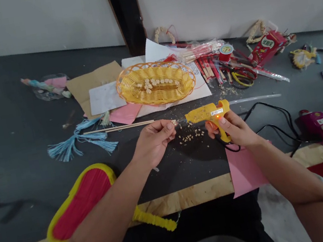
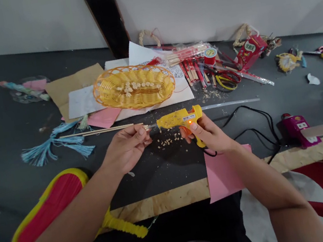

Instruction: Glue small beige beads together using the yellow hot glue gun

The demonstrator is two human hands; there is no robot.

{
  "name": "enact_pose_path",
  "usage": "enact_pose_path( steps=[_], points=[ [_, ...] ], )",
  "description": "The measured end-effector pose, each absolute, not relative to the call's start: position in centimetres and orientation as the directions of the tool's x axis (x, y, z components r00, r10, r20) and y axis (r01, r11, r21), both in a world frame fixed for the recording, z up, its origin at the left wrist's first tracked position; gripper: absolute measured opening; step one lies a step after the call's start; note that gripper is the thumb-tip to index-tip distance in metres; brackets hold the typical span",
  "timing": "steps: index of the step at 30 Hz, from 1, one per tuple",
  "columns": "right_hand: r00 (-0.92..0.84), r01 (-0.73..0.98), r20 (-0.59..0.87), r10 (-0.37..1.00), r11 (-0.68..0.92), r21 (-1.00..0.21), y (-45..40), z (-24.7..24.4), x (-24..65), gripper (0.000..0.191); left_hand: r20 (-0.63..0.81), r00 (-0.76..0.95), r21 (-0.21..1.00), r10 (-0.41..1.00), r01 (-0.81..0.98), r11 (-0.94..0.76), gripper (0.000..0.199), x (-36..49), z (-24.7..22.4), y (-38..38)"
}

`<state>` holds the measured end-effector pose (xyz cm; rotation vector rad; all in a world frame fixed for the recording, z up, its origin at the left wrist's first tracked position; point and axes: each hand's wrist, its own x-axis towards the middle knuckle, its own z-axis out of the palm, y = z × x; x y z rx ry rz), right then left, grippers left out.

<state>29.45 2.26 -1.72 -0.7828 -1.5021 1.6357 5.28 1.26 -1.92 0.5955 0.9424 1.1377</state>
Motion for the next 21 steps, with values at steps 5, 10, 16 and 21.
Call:
enact_pose_path(
  steps=[5, 10, 16, 21],
  points=[
    [-0.516, -0.153, 0.097, 0.851, 0.02, -0.988, 2.27, -1.99, 29.46, 0.023, -0.307, 0.122, 0.814, 0.944, -0.48, 0.327, 0.029, 5.29, -1.98, 1.22],
    [-0.513, -0.1, 0.067, 0.856, 0.018, -0.995, 2.2, -1.99, 29.53, 0.026, -0.304, 0.12, 0.821, 0.945, -0.47, 0.323, 0.03, 5.31, -1.86, 1.25],
    [-0.523, -0.108, 0.065, 0.85, 0.009, -0.994, 2.24, -1.99, 29.56, 0.027, -0.314, 0.116, 0.819, 0.942, -0.469, 0.33, 0.03, 5.33, -1.85, 1.18],
    [-0.519, -0.097, 0.048, 0.854, -0.003, -0.995, 2.18, -1.94, 29.56, 0.028, -0.318, 0.111, 0.82, 0.942, -0.466, 0.332, 0.03, 5.39, -1.78, 1.16]
  ],
)
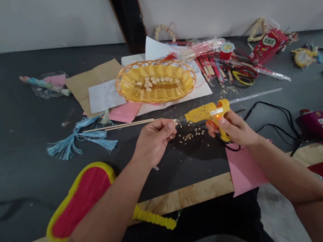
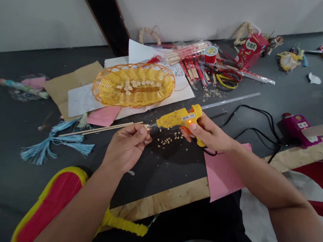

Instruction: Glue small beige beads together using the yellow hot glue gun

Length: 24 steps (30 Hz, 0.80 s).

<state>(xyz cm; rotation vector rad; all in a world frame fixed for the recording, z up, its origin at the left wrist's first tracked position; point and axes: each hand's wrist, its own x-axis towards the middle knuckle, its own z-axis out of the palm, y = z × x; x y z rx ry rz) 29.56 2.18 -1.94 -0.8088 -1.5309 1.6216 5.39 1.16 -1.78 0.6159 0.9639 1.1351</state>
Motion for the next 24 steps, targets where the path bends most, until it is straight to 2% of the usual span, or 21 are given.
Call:
enact_pose_path(
  steps=[24],
  points=[
    [-0.517, -0.06, 0.074, 0.853, 0.05, -0.997, 2.45, -1.83, 29.91, 0.03, -0.296, 0.084, 0.84, 0.952, -0.452, 0.301, 0.029, 5.42, -1.87, 1.28]
  ],
)
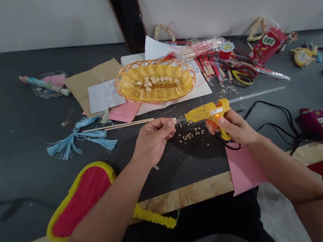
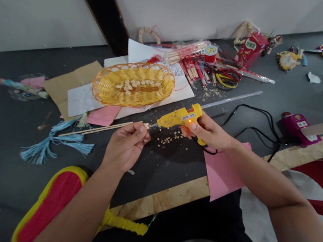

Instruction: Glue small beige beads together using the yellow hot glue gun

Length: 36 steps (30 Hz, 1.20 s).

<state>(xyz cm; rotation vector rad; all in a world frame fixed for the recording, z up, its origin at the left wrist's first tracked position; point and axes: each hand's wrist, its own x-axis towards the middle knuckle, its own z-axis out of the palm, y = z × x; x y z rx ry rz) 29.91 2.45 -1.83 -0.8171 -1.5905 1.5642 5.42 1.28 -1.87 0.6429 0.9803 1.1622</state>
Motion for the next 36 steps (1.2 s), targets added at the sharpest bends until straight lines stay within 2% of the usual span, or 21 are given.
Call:
enact_pose_path(
  steps=[8, 11, 14, 17, 22, 24, 27, 29, 31, 33, 36],
  points=[
    [-0.55, -0.032, 0.079, 0.832, 0.073, -0.997, 2.4, -1.8, 29.9, 0.029, -0.31, 0.047, 0.843, 0.949, -0.449, 0.298, 0.03, 5.5, -1.8, 1.3],
    [-0.535, -0.035, 0.027, 0.844, 0.01, -0.999, 2.4, -1.6, 30.2, 0.03, -0.296, -0.002, 0.838, 0.955, -0.481, 0.259, 0.03, 5.6, -1.7, 1.5],
    [-0.446, -0.001, -0.069, 0.893, -0.078, -0.997, 2.8, -1.2, 31.0, 0.036, -0.289, -0.059, 0.827, 0.956, -0.518, 0.218, 0.029, 5.6, -1.6, 1.7],
    [-0.313, 0.119, -0.169, 0.934, -0.138, -0.983, 3.7, -0.7, 32.3, 0.043, -0.286, -0.091, 0.822, 0.954, -0.535, 0.195, 0.028, 5.6, -1.6, 1.8],
    [-0.213, 0.452, -0.277, 0.937, -0.156, -0.878, 5.6, -0.4, 34.4, 0.045, -0.272, -0.075, 0.819, 0.959, -0.542, 0.19, 0.027, 5.5, -1.7, 1.7],
    [-0.153, 0.627, -0.259, 0.954, -0.109, -0.771, 6.2, -0.2, 35.1, 0.042, -0.265, -0.061, 0.819, 0.962, -0.54, 0.192, 0.026, 5.5, -1.8, 1.7],
    [-0.02, 0.902, -0.144, 0.989, -0.044, -0.429, 6.4, 0.9, 35.7, 0.038, -0.255, -0.045, 0.821, 0.966, -0.538, 0.192, 0.025, 5.5, -1.8, 1.7],
    [0.013, 0.971, -0.042, 0.999, -0.023, -0.24, 6.1, 1.7, 35.2, 0.032, -0.253, -0.047, 0.822, 0.966, -0.538, 0.189, 0.025, 5.5, -1.8, 1.7],
    [-0.058, 0.973, 0.051, 0.997, 0.068, -0.22, 5.5, 2.3, 33.9, 0.022, -0.254, -0.048, 0.822, 0.966, -0.538, 0.189, 0.025, 5.5, -1.8, 1.7],
    [-0.237, 0.914, 0.132, 0.963, 0.267, -0.307, 4.8, 2.4, 31.8, 0.016, -0.258, -0.047, 0.822, 0.965, -0.535, 0.194, 0.024, 5.5, -1.8, 1.7],
    [-0.493, 0.766, 0.095, 0.865, 0.483, -0.424, 4.2, 1.6, 28.3, 0.014, -0.262, -0.054, 0.826, 0.964, -0.53, 0.195, 0.024, 5.5, -1.8, 1.7]
  ],
)
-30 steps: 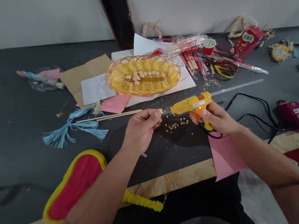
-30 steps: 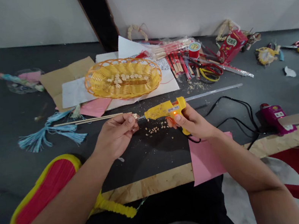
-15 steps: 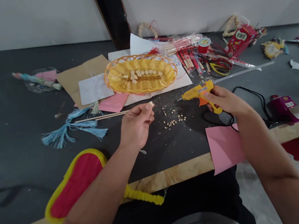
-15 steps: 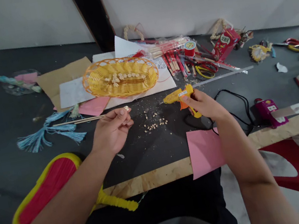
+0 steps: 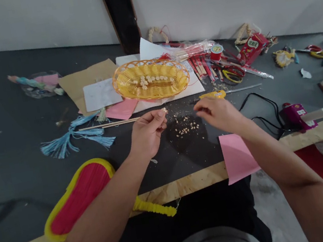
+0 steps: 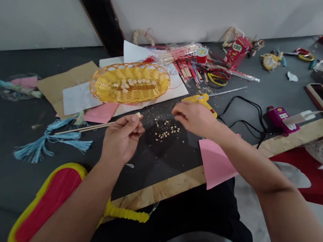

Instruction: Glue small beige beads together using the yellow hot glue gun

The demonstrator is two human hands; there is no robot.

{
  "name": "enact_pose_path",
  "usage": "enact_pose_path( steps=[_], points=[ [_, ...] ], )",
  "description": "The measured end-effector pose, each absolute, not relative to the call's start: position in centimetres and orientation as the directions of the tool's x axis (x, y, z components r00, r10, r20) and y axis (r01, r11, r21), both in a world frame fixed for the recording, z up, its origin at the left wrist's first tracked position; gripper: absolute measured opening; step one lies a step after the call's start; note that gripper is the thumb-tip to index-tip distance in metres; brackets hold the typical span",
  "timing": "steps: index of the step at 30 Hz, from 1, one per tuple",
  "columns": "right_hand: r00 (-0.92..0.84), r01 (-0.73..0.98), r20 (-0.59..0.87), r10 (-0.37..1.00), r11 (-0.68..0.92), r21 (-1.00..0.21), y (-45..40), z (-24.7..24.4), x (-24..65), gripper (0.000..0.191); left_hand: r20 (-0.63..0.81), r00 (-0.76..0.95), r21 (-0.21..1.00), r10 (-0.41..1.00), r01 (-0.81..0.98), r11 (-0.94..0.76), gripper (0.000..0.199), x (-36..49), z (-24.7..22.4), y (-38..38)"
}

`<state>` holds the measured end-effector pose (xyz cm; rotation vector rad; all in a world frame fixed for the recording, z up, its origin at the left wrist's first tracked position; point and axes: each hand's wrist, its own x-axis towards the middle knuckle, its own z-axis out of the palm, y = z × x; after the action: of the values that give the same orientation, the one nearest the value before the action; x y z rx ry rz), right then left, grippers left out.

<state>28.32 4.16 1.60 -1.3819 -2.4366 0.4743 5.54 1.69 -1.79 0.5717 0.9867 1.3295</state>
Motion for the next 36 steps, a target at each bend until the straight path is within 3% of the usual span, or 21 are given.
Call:
enact_pose_path(
  steps=[4, 12, 15, 20, 23, 36],
  points=[
    [-0.61, 0.725, 0.028, 0.792, 0.571, -0.385, 4.2, 0.6, 25.0, 0.016, -0.25, -0.073, 0.829, 0.965, -0.531, 0.174, 0.026, 5.6, -1.8, 1.7],
    [-0.58, 0.808, -0.097, 0.809, 0.555, -0.197, 4.9, -0.3, 22.1, 0.014, -0.241, -0.046, 0.826, 0.969, -0.534, 0.18, 0.026, 5.5, -2.0, 1.7],
    [-0.583, 0.781, -0.005, 0.812, 0.559, -0.279, 4.7, -0.7, 22.5, 0.012, -0.244, -0.028, 0.825, 0.969, -0.532, 0.192, 0.026, 5.5, -1.8, 1.6],
    [-0.448, 0.514, 0.415, 0.792, 0.608, -0.606, 3.1, -0.8, 24.4, 0.012, -0.276, 0.101, 0.821, 0.956, -0.494, 0.288, 0.029, 5.6, -1.4, 1.1],
    [-0.346, 0.409, 0.555, 0.757, 0.654, -0.636, 2.1, -1.0, 24.7, 0.011, -0.31, 0.16, 0.821, 0.937, -0.452, 0.349, 0.031, 5.9, -1.4, 0.8],
    [-0.354, 0.305, 0.602, 0.715, 0.697, -0.649, 1.6, -1.6, 24.3, 0.008, -0.327, 0.271, 0.825, 0.905, -0.384, 0.414, 0.028, 6.1, -1.6, 0.4]
  ],
)
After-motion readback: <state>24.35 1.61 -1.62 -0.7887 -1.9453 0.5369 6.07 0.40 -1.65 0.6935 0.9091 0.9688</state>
